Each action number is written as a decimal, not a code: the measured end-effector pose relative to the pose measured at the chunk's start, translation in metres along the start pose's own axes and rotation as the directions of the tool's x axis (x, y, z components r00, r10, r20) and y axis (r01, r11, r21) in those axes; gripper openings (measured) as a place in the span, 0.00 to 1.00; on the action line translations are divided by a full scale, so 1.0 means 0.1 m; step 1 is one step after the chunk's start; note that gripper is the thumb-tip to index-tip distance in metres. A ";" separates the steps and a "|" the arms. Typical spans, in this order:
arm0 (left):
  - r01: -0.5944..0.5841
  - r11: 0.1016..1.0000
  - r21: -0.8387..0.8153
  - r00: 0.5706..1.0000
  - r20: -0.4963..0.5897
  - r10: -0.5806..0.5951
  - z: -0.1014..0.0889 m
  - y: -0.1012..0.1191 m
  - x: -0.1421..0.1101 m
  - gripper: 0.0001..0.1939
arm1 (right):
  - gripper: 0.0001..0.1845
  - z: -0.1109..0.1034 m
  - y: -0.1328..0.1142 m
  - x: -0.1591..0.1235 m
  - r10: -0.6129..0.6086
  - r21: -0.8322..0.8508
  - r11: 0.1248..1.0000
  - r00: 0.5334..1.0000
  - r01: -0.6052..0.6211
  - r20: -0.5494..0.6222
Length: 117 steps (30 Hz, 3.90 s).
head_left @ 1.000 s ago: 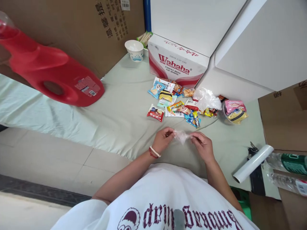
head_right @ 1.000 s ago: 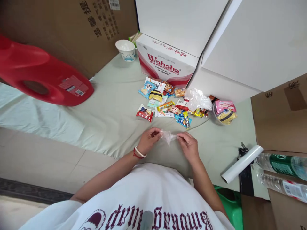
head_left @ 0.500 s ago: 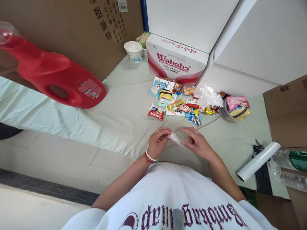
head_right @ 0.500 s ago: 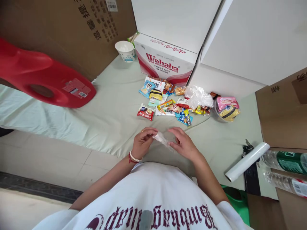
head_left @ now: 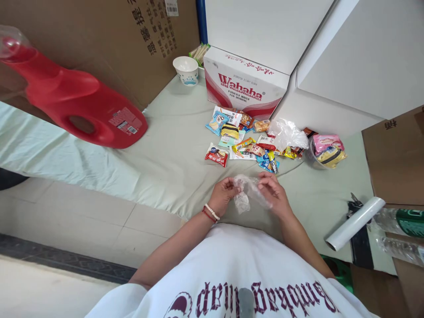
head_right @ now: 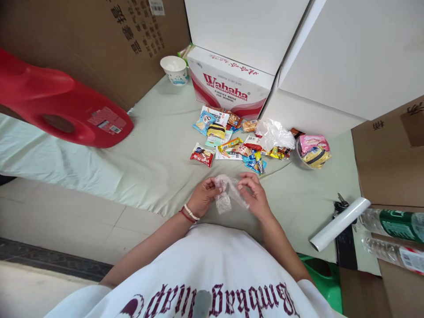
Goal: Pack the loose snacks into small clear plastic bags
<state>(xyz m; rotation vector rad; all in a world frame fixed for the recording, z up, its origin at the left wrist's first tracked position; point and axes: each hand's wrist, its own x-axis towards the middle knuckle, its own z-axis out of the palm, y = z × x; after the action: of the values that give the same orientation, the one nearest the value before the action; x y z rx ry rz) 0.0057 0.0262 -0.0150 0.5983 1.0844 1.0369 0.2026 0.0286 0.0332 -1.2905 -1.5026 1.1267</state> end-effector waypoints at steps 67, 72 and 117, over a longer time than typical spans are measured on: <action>-0.214 0.970 0.115 0.942 -0.240 0.236 -0.26 0.34 -0.08 0.25 | 0.20 -0.14 0.10 0.06 0.331 0.341 0.902 0.931 -0.264 -0.154; -0.086 0.983 0.164 0.987 -0.117 0.106 -0.41 0.39 -0.10 0.26 | 0.24 -0.27 0.17 0.06 0.462 0.598 0.737 0.880 -0.315 -0.106; -0.684 0.144 0.715 0.727 0.652 0.215 -0.89 0.27 -0.16 0.19 | 0.18 -0.46 0.08 0.09 -0.242 -0.734 0.659 0.970 0.163 -0.002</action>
<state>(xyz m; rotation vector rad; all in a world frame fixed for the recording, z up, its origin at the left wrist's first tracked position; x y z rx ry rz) -0.0878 0.0159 -0.0198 2.2184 1.0534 0.5748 0.2478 0.0428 0.0375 -1.6012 -2.0626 0.2664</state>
